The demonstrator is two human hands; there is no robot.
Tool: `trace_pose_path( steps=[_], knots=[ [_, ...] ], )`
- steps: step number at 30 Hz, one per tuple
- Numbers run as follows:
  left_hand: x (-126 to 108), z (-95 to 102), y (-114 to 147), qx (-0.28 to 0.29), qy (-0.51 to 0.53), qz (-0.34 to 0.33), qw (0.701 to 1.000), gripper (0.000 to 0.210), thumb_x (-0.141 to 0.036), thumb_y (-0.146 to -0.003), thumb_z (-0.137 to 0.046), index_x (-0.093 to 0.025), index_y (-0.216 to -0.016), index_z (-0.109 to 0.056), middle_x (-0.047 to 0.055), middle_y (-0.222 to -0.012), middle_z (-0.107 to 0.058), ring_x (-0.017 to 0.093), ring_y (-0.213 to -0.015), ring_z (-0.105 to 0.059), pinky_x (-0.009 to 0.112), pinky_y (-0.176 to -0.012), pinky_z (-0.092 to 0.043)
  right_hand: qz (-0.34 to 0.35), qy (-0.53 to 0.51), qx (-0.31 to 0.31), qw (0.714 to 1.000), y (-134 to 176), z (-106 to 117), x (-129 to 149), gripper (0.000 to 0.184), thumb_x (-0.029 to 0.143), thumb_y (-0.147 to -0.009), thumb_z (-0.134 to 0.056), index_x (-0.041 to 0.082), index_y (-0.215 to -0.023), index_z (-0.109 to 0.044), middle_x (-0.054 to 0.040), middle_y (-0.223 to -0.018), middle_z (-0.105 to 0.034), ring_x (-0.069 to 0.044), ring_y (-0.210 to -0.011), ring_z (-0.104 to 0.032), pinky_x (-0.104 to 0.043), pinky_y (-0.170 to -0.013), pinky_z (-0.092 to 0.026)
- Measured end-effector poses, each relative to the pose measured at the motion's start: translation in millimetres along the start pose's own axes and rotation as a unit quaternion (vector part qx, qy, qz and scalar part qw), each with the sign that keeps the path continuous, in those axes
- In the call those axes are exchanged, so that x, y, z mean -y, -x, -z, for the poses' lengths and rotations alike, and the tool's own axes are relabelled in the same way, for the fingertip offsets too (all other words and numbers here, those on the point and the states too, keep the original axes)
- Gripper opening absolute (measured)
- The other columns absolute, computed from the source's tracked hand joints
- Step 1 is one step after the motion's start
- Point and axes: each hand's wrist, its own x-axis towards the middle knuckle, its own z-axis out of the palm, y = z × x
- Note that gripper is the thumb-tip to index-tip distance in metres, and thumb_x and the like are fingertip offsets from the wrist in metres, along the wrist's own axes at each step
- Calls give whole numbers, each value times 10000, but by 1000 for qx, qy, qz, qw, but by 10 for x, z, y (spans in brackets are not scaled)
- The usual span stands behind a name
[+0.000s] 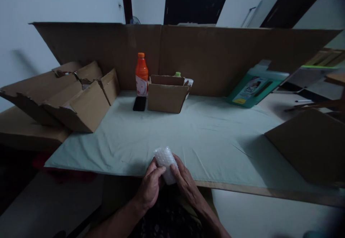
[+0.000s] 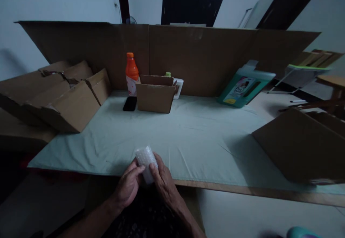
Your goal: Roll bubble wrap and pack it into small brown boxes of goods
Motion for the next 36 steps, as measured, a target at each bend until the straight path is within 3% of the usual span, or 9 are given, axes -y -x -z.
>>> trace_pose_path(
  steps=[4, 8, 16, 22, 25, 28, 30, 32, 36],
  knots=[
    [-46, -12, -6, -30, 6, -26, 999, 396, -337, -713, -774, -203, -1071, -672, 24, -970, -718, 214, -965, -644, 333, -907, -460, 20, -29, -18, 999, 34, -14, -42, 633, 615, -922, -523, 210, -1410, -517, -116, -1406, -580, -283, -1264, -551, -388, -1072, -430],
    [-126, 16, -16, -70, -8, -66, 995, 343, -331, -696, -771, -200, -1000, -681, 4, -904, -703, 183, -892, -620, 303, -852, -454, -3, -164, -13, 986, 79, -129, -25, 667, 565, -816, -703, 229, -1368, -538, -94, -1279, -655, -268, -1140, -611, -366, -974, -481],
    [-89, 99, -42, -83, -28, -82, 993, 294, -375, -701, -796, -188, -896, -682, -3, -849, -682, 161, -830, -588, 273, -772, -462, -28, -317, -37, 947, 17, -327, -55, 384, 491, -842, -728, 206, -1096, -680, -27, -892, -678, -145, -761, -568, -243, -701, -462],
    [-115, 53, -141, 3, -58, -13, 998, 344, -428, -788, -730, -186, -1024, -664, 42, -936, -713, 205, -862, -641, 333, -817, -478, -88, -359, -62, 927, -98, -221, -109, 455, 525, -764, -791, 159, -1019, -699, -33, -784, -653, -127, -648, -531, -238, -603, -450],
    [-238, 72, -284, 84, -124, -12, 989, 426, -381, -795, -705, -178, -1164, -644, 92, -1121, -711, 274, -1052, -635, 401, -954, -449, -111, -359, -78, 923, -173, -17, -94, 481, 533, -722, -817, 144, -984, -712, -47, -767, -661, -131, -628, -538, -239, -584, -443],
    [-473, 86, -544, 133, -199, -53, 970, 722, -357, -752, -719, -213, -1420, -486, 120, -1382, -609, 334, -1319, -501, 470, -1123, -322, -103, -353, -102, 925, -245, 334, -27, 473, 545, -682, -835, 146, -907, -720, -47, -722, -653, -140, -604, -548, -255, -583, -449],
    [-709, 23, -786, 135, -286, -126, 940, 789, -346, -776, -693, -218, -1495, -392, 139, -1477, -529, 340, -1416, -408, 499, -1180, -242, -83, -332, -123, 931, -299, 628, 52, 443, 546, -682, -829, 150, -843, -715, -52, -690, -642, -155, -600, -554, -271, -577, -452],
    [-1002, -122, -1085, 114, -408, -237, 874, 729, -304, -819, -648, -210, -1495, -393, 152, -1511, -488, 329, -1434, -392, 511, -1192, -239, -66, -298, -144, 941, -375, 929, 150, 421, 545, -692, -817, 155, -805, -709, -57, -674, -638, -168, -595, -556, -286, -567, -452],
    [-1603, -505, -1828, 27, -604, -487, 630, 638, -179, -803, -596, -196, -1429, -475, 133, -1503, -495, 312, -1445, -379, 530, -1197, -275, -42, -202, -186, 961, -612, 1429, 354, 396, 541, -714, -800, 167, -809, -710, -47, -659, -630, -178, -590, -557, -300, -557, -461]
  ],
)
